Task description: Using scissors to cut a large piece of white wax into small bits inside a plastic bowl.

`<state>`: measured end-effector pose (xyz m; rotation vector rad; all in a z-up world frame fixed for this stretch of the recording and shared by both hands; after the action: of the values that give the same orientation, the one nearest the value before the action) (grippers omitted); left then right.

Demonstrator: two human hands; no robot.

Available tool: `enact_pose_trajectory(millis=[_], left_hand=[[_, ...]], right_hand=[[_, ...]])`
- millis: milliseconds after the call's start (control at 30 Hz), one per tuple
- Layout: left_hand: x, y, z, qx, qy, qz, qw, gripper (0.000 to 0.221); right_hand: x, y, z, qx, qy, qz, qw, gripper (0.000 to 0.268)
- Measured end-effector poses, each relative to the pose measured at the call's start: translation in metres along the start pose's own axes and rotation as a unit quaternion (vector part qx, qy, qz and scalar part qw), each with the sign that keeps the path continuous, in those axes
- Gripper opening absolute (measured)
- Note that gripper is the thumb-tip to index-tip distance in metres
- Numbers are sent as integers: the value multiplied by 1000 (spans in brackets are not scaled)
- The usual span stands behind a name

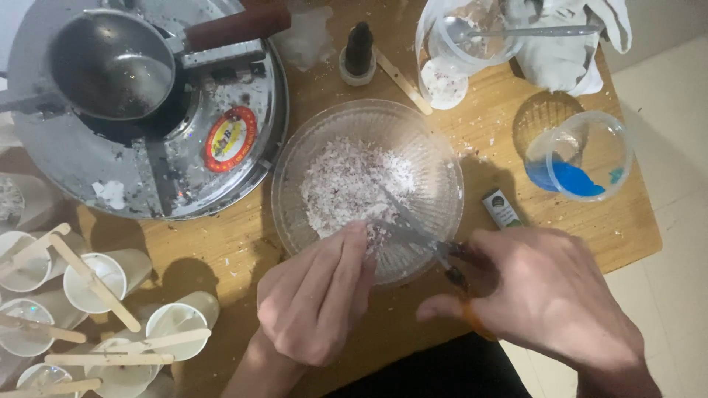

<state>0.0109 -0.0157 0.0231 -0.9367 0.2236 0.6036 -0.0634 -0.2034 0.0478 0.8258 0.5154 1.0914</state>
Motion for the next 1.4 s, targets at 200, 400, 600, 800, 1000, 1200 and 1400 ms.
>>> enact_pose_trajectory(millis=[200,400,600,800,1000,1200,1400], left_hand=[[2,5,-3,-10,10,4,1000,8],[5,3,-2,8,-4,15,1000,13],[6,4,-2,2,-20,29,999,13],[6,3,2,-3,-27,27,999,18],[3,6,1,0,-16,6,1000,15],[6,6,-2,-13,-14,1,1000,6],[7,5,-2,-8,-5,12,1000,9]], right_hand=[[-14,-5,-24,-145,14,156,977,75],[-19,-1,-29,-253,17,246,936,62],[-17,-8,-33,-189,-47,211,958,55],[-4,-10,-19,-30,-16,54,998,74],[-15,-5,-31,-169,-5,175,970,72],[-19,0,-33,-242,21,245,939,70],[-14,-7,-36,-255,-11,278,926,54]])
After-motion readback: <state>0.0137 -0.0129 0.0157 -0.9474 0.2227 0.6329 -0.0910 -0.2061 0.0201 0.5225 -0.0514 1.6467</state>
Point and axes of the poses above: each hand's wrist, its own y-axis away from the middle knuckle, its own z-axis out of the back of the hand, x = y × z, the point moved 3 cm from there along -y, towards the middle knuckle, and after that the axes turned 14 degrees about z, right-handed, at the moved point
